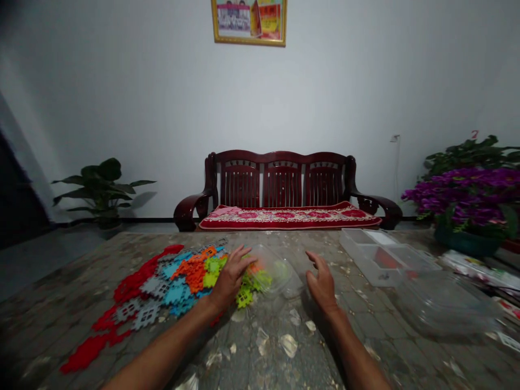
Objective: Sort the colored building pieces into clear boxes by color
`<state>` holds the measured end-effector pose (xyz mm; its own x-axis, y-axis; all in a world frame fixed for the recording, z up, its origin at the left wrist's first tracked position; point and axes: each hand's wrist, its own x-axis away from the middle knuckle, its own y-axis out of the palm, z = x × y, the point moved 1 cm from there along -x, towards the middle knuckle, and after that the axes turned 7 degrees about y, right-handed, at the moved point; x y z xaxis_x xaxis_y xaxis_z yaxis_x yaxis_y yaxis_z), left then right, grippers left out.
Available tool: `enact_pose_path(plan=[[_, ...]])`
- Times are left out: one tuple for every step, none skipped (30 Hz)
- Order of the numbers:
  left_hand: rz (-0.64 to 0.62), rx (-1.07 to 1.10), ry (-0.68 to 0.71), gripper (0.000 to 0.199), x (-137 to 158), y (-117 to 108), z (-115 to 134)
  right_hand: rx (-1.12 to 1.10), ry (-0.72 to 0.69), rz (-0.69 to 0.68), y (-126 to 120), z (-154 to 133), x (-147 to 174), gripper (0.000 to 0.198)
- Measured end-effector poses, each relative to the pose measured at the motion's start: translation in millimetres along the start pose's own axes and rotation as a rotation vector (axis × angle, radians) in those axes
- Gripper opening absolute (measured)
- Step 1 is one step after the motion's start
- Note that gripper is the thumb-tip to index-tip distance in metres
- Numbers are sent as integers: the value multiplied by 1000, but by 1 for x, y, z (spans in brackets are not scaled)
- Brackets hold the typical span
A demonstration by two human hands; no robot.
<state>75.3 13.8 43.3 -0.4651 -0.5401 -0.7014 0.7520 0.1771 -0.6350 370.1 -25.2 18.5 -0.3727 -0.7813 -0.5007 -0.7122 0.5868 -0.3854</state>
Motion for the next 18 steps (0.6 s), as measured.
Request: enact_pose_path(plan=[[-21, 12, -7, 53, -8, 7, 2, 19, -120, 6, -2, -6, 6, 63], [-33, 24, -17, 53, -15, 13, 3, 44, -230, -9, -3, -12, 12, 68], [-43, 36, -26, 52, -22, 21, 4, 73, -322, -39, -4, -18, 17, 73], [-42, 47, -36, 51, -29, 28, 4, 104, -394, -75, -4, -23, 22, 77], [-41, 61, -45, 50, -35, 35, 4, 135, -448, -109, -4, -27, 25, 77], [-44, 78, -56, 49, -40, 42, 5, 163, -485, -133, -4, -30, 27, 74], [-51, 100, -72, 49, -45, 48, 5, 190, -507, -147, -3, -31, 28, 69], [-66, 134, -107, 50, -49, 55, 6, 218, -517, -156, -3, -31, 28, 63], [-84, 172, -158, 53, -53, 60, 7, 247, -515, -161, -2, -29, 29, 58], [-100, 209, -220, 57, -55, 66, 8, 282, -503, -170, -2, -27, 29, 56], [-110, 240, -285, 62, -57, 70, 9, 319, -485, -183, -1, -25, 29, 55], [-114, 262, -347, 67, -58, 75, 10, 356, -466, -202, -1, -23, 29, 56], [-111, 274, -400, 72, -59, 78, 11, 387, -449, -225, 0, -22, 30, 57], [-103, 278, -441, 75, -59, 82, 12, 407, -435, -248, 0, -21, 31, 58], [-95, 280, -474, 76, -58, 85, 13, 415, -424, -272, 0, -22, 32, 59], [-87, 286, -510, 75, -57, 88, 14, 410, -418, -295, 0, -23, 32, 60], [-79, 295, -547, 73, -55, 91, 15, 396, -413, -317, 0, -25, 33, 61], [-72, 305, -583, 71, -53, 94, 16, 375, -410, -337, 0, -27, 33, 62]])
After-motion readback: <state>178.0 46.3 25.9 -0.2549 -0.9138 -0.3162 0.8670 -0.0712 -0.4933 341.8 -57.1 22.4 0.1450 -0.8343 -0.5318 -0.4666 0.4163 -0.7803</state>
